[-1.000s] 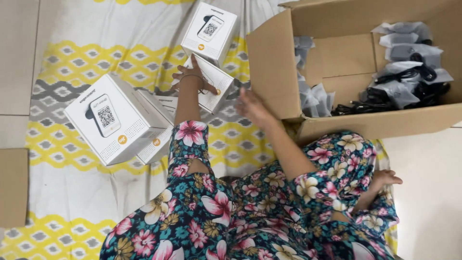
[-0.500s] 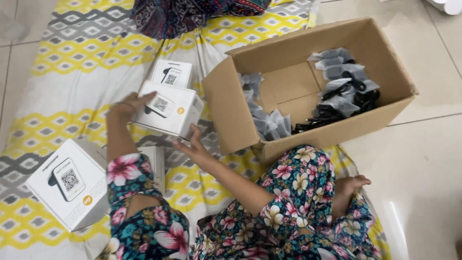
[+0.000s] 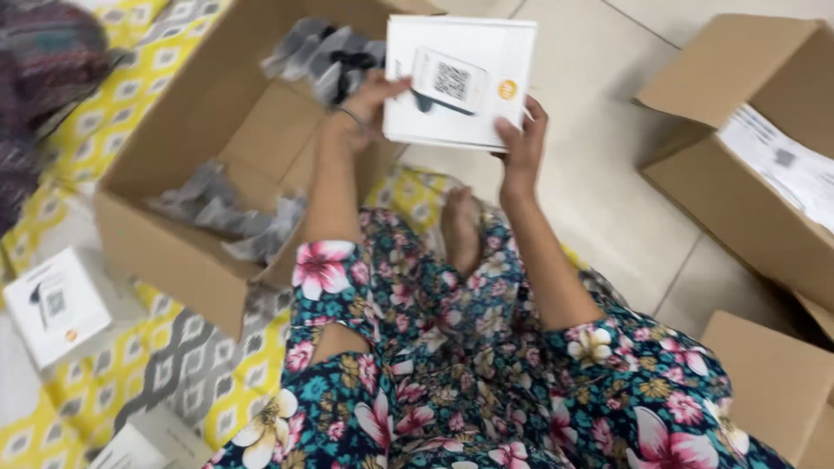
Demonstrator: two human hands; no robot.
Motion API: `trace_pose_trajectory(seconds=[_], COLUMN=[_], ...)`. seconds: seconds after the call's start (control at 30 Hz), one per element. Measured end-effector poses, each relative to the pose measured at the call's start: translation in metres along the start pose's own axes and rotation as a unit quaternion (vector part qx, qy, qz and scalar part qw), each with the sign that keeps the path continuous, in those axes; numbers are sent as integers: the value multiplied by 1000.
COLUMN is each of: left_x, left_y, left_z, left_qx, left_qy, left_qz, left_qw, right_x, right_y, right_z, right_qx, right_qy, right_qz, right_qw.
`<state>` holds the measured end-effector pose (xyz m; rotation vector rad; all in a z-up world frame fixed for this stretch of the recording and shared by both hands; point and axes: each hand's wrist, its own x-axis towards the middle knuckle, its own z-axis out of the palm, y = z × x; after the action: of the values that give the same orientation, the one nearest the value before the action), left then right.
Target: The person packs small electronic items into white boxes and applies QR code labels while seated on a patterned surface.
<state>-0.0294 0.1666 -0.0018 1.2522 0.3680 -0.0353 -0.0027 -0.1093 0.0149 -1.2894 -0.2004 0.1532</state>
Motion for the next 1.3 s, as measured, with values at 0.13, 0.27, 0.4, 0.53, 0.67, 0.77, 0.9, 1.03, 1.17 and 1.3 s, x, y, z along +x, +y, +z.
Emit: trace_pose_trajectory(seconds=[0.13, 0.27, 0.4, 0.53, 0.67, 0.77, 0.9, 1.03, 1.17, 1.3], left_x=[55, 86, 71, 69, 19, -11, -16, 86, 97, 76], left_y=[-84, -163, -188, -215, -148, -116, -74, -129, -150, -169], left_z=[148, 204, 168, 133, 180, 221, 277, 313, 315, 268], left_qx=[119, 290, 433, 171, 219, 130, 57, 233, 684, 764], left_qy=[-80, -61, 83, -23, -64, -103, -178, -270, -296, -274], left_qz=[-191, -244, -144, -98, -193, -214, -154, 222, 123, 55], left_qw=[971, 924, 886, 980, 954, 963, 970, 907, 655, 581], right_x=[-2, -15, -16, 2, 5, -10, -35, -57, -100, -114], right_y=[22, 65, 106, 126, 113, 94, 105, 140, 133, 84], right_z=[-176, -256, -289, -316, -303, -275, -274, -264, -199, -108], right_qx=[-52, -40, -75, -116, -195, -220, 25, 153, -324, -549], right_qy=[88, 176, 170, 110, -16, -69, -99, 93, 185, -83], right_qz=[17, 151, 166, 209, 266, 143, 15, 71, 145, 58], right_qw=[995, 972, 968, 965, 944, 963, 995, 981, 916, 830])
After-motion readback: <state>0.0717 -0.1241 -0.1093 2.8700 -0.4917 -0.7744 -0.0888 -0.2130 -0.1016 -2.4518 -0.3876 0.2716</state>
